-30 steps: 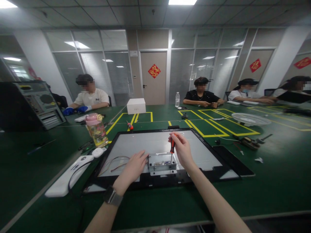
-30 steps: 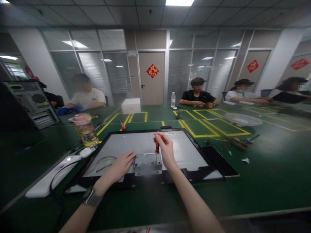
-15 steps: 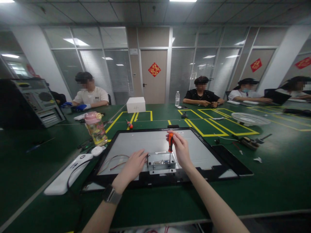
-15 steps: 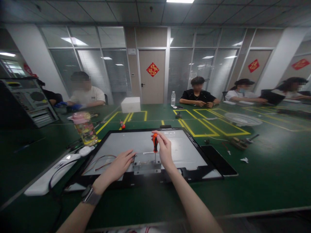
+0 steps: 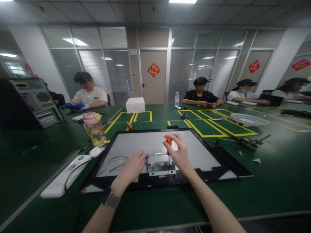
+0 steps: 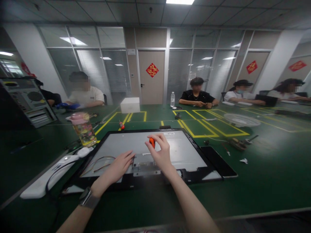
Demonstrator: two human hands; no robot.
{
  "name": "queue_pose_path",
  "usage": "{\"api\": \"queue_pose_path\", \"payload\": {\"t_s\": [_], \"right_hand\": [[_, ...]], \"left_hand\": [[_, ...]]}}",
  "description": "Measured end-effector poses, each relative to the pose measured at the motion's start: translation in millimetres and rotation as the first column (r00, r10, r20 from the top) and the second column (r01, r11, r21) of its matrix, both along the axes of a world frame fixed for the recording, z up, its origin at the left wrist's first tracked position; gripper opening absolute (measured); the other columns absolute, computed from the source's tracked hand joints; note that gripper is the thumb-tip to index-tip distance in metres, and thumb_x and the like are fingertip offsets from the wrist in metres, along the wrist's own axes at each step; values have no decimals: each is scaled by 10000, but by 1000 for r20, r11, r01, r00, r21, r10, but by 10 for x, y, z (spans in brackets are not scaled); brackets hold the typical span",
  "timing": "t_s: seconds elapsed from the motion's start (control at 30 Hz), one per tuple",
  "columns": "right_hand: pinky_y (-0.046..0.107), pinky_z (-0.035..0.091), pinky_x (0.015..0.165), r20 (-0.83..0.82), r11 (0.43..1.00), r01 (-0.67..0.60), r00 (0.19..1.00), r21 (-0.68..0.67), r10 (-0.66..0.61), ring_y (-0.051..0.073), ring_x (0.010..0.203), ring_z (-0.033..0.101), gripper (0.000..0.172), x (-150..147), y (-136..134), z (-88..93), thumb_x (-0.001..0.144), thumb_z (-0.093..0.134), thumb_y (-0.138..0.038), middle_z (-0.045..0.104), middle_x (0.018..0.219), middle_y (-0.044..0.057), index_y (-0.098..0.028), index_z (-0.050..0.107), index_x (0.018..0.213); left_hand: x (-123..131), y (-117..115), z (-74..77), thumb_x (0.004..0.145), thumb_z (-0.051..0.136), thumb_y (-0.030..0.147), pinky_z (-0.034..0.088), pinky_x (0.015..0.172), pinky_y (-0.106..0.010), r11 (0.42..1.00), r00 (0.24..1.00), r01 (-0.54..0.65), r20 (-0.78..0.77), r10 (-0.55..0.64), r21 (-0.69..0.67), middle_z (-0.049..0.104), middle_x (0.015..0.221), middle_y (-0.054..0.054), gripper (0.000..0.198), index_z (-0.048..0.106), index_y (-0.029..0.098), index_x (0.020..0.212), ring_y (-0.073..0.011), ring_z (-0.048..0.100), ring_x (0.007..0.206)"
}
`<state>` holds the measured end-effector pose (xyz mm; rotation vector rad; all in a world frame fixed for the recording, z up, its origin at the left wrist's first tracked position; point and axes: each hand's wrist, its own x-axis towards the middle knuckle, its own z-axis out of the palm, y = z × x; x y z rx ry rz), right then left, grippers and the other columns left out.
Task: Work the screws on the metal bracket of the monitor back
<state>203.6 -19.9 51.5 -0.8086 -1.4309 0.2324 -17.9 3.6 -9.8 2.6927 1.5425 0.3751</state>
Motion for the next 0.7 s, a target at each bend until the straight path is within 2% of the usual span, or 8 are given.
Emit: {"api": "queue_pose_path", "payload": {"t_s": [0.1, 0.17, 0.27, 0.37, 0.43, 0.6, 0.7], "right_hand": [[372, 488, 764, 3, 1000, 4, 1000, -5, -4, 216, 787, 609, 103, 1, 9, -3, 876, 646, -287, 629, 809, 40, -248, 736, 907], [366, 488, 733, -17, 995, -78, 997, -69, 77, 214, 771, 613, 188, 14, 32, -11, 931, 566, -330, 638, 798, 41, -247, 726, 985], [362, 498, 704, -65, 957, -250, 968, -149, 243, 210, 749, 628, 298, 43, 65, -17, 983, 461, -396, 652, 783, 38, -235, 691, 1083], [368, 507, 739, -99, 940, -309, 950, -146, 297, 210, 776, 642, 304, 61, 77, -15, 989, 451, -412, 669, 795, 35, -235, 674, 1095], [366, 500, 749, -83, 952, -272, 961, -139, 262, 210, 789, 639, 266, 59, 75, -16, 978, 486, -390, 678, 819, 37, -244, 685, 1079], [376, 471, 791, -22, 998, -49, 999, -33, 48, 215, 800, 591, 71, 41, 77, -30, 850, 691, -283, 619, 797, 23, -262, 734, 902], [375, 468, 803, -65, 999, -18, 998, -30, 16, 219, 832, 590, 41, 58, 91, -38, 840, 698, -270, 603, 823, 28, -260, 732, 859]], "left_hand": [[4, -4, 13, 1010, 402, 212, 382, 1136, -470, 1000, 1000, -18, -1, 18, -18, 518, 1478, -147, 401, 572, 176, 1371, -281, 502, 1352], [2, 4, 3, 1010, 405, 210, 378, 1140, -463, 1000, 1000, -25, -12, 25, -16, 514, 1483, -141, 403, 567, 182, 1378, -275, 501, 1353], [-7, 26, -33, 1006, 401, 201, 390, 1132, -455, 1000, 1000, -16, -4, 16, 9, 527, 1472, -139, 399, 579, 191, 1363, -271, 510, 1345], [-16, 45, -62, 1004, 387, 194, 392, 1128, -462, 1000, 1000, 1, -4, -1, 16, 527, 1473, -133, 403, 575, 197, 1361, -264, 507, 1348], [-15, 49, -65, 1006, 382, 192, 377, 1138, -469, 1000, 1000, 3, -16, -2, 11, 512, 1486, -138, 409, 564, 191, 1372, -264, 497, 1358], [-3, 39, -32, 1000, 390, 179, 376, 1140, -470, 1000, 1000, -13, -22, 12, -6, 514, 1480, -156, 414, 568, 171, 1374, -281, 495, 1359], [-4, 37, -23, 1001, 400, 190, 381, 1137, -470, 1000, 1000, -8, -18, 8, -11, 513, 1481, -154, 407, 572, 177, 1369, -281, 499, 1356]]}}
